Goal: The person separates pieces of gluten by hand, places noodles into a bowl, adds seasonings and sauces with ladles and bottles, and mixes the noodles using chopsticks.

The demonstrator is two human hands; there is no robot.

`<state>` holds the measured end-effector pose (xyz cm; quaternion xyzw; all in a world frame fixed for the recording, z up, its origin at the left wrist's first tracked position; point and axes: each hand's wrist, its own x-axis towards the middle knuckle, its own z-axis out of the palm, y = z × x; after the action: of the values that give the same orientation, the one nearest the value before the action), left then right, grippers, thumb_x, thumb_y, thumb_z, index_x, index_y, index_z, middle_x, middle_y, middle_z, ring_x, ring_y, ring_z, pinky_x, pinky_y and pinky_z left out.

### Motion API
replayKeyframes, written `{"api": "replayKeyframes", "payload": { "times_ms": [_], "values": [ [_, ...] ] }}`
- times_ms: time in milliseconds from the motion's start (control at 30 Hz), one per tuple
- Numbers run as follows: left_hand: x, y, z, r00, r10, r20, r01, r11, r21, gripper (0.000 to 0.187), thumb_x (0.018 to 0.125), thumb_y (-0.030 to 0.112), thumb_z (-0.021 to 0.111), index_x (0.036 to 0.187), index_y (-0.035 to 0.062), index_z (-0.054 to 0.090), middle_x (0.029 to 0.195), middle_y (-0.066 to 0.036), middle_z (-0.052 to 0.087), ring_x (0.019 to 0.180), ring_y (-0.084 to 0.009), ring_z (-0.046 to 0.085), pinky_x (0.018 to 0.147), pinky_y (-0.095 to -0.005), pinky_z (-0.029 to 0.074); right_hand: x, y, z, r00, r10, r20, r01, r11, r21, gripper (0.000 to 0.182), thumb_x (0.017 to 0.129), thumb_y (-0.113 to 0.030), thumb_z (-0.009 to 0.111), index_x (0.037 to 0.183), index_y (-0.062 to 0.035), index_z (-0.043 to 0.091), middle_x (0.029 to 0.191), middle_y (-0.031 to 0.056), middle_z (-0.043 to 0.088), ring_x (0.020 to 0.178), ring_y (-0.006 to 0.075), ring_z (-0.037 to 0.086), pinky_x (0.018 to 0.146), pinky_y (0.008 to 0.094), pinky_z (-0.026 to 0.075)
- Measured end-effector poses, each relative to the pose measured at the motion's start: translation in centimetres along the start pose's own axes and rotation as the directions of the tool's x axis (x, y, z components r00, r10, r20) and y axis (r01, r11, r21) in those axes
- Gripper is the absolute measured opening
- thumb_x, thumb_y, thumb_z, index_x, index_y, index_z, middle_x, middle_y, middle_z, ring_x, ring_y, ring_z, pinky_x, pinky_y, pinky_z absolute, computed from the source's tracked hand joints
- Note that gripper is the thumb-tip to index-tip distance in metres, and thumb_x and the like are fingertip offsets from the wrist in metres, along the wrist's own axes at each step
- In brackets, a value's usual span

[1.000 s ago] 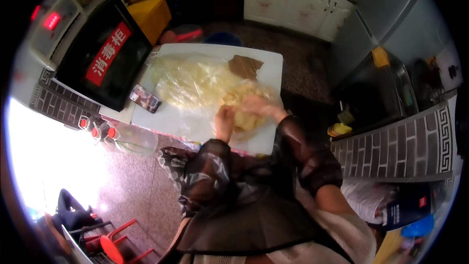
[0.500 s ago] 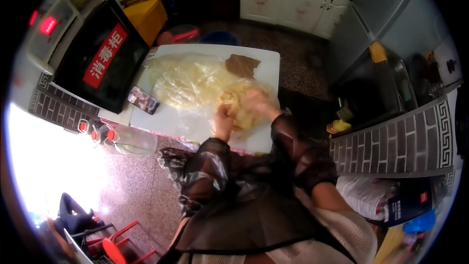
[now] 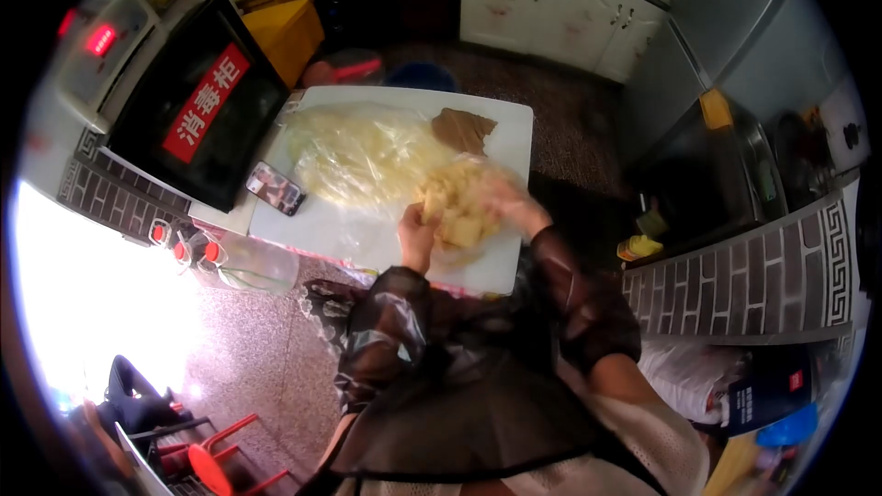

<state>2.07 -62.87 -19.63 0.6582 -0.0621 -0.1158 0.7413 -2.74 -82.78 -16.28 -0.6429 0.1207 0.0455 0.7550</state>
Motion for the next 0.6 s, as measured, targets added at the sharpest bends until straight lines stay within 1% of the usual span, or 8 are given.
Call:
{"api": "replayKeyframes", "payload": {
  "times_ms": [33, 67, 167, 300, 367, 467, 567, 600],
  "values": [
    [-0.2, -0.6, 0.0, 1.000, 0.001, 0.002, 0.000, 0.999, -0.036, 0.022, 0.082, 0.001, 0.064, 0.102, -0.0043, 0.056, 0.091, -0.006, 0.063, 0.079, -0.0111, 0.058, 0.072, -0.0241, 0.046, -1.1, -0.6, 1.3, 0.999, 0.028, 0.032, -0.031, 0.995, 0.100, 0.015, 0.084, -0.020, 0.063, 0.085, -0.0060, 0.058, 0.072, 0.0003, 0.055, 0.057, 0.0098, 0.052, 0.048, 0.0245, 0.042],
    [-0.5, -1.1, 0.2, 1.000, -0.010, 0.011, 0.011, 0.999, -0.035, 0.022, 0.082, 0.001, 0.064, 0.102, -0.0043, 0.056, 0.091, -0.006, 0.063, 0.079, -0.0111, 0.058, 0.072, -0.0241, 0.046, -2.1, -3.1, 2.8, 0.984, 0.116, 0.138, -0.080, 0.967, -0.244, 0.014, 0.084, -0.019, 0.062, 0.088, -0.0066, 0.057, 0.072, 0.0006, 0.055, 0.057, 0.0105, 0.052, 0.049, 0.0248, 0.042],
    [-0.4, -1.2, 1.3, 1.000, -0.003, 0.023, 0.003, 1.000, -0.004, 0.020, 0.082, 0.001, 0.064, 0.100, -0.0032, 0.056, 0.091, -0.006, 0.063, 0.080, -0.0107, 0.058, 0.071, -0.0244, 0.046, 0.6, -0.1, 1.1, 0.984, -0.024, 0.174, 0.072, 0.958, -0.278, 0.017, 0.083, -0.019, 0.062, 0.094, -0.0070, 0.055, 0.071, 0.0010, 0.054, 0.059, 0.0109, 0.053, 0.049, 0.0251, 0.043],
    [-0.1, -0.8, 0.5, 0.999, 0.002, -0.043, -0.002, 1.000, -0.006, 0.017, 0.082, 0.003, 0.064, 0.097, -0.0010, 0.057, 0.086, -0.003, 0.061, 0.076, -0.0096, 0.056, 0.069, -0.0240, 0.046, -1.7, -2.6, 1.4, 0.995, 0.083, -0.062, -0.085, 0.996, -0.019, 0.037, 0.082, -0.015, 0.064, 0.115, -0.0075, 0.050, 0.081, 0.0023, 0.058, 0.060, 0.0102, 0.052, 0.050, 0.0239, 0.041],
    [-0.6, -1.3, 0.7, 0.999, 0.004, -0.042, -0.003, 1.000, 0.002, 0.017, 0.082, 0.004, 0.065, 0.097, -0.0006, 0.057, 0.085, -0.003, 0.060, 0.075, -0.0091, 0.055, 0.068, -0.0237, 0.045, 0.1, 0.5, 1.5, 0.995, 0.085, 0.049, -0.084, 0.996, -0.022, 0.047, 0.082, -0.014, 0.065, 0.124, -0.0065, 0.045, 0.089, 0.0039, 0.060, 0.066, 0.0097, 0.055, 0.053, 0.0232, 0.043],
    [-0.5, -0.8, 1.5, 0.999, -0.031, -0.039, 0.032, 0.999, 0.032, 0.018, 0.082, 0.005, 0.066, 0.097, -0.0005, 0.058, 0.081, -0.001, 0.059, 0.071, -0.0085, 0.054, 0.066, -0.0231, 0.045, 0.4, -0.2, 2.1, 0.984, -0.096, 0.150, 0.144, 0.923, -0.356, 0.049, 0.084, -0.016, 0.065, 0.127, -0.0047, 0.043, 0.093, 0.0048, 0.060, 0.077, 0.0092, 0.057, 0.057, 0.0217, 0.043],
    [-0.8, -0.1, 0.3, 0.995, -0.090, -0.047, 0.093, 0.994, 0.057, 0.018, 0.082, 0.005, 0.066, 0.097, -0.0006, 0.058, 0.080, -0.002, 0.060, 0.070, -0.0095, 0.055, 0.065, -0.0233, 0.046, 0.2, 0.2, 1.1, 0.969, -0.219, -0.113, 0.230, 0.969, 0.094, 0.050, 0.084, -0.016, 0.065, 0.127, -0.0034, 0.042, 0.095, 0.0048, 0.059, 0.074, 0.0099, 0.055, 0.060, 0.0225, 0.044],
    [-0.6, -0.1, 0.1, 0.992, -0.100, -0.074, 0.100, 0.995, -0.003, 0.018, 0.082, 0.005, 0.066, 0.097, -0.0007, 0.059, 0.080, -0.003, 0.061, 0.069, -0.0100, 0.056, 0.065, -0.0234, 0.046, -1.0, -1.6, 0.7, 0.997, -0.007, -0.076, 0.005, 1.000, -0.020, 0.052, 0.083, -0.019, 0.067, 0.127, -0.0034, 0.042, 0.099, 0.0054, 0.058, 0.077, 0.0103, 0.055, 0.064, 0.0234, 0.046]
  ]
}}
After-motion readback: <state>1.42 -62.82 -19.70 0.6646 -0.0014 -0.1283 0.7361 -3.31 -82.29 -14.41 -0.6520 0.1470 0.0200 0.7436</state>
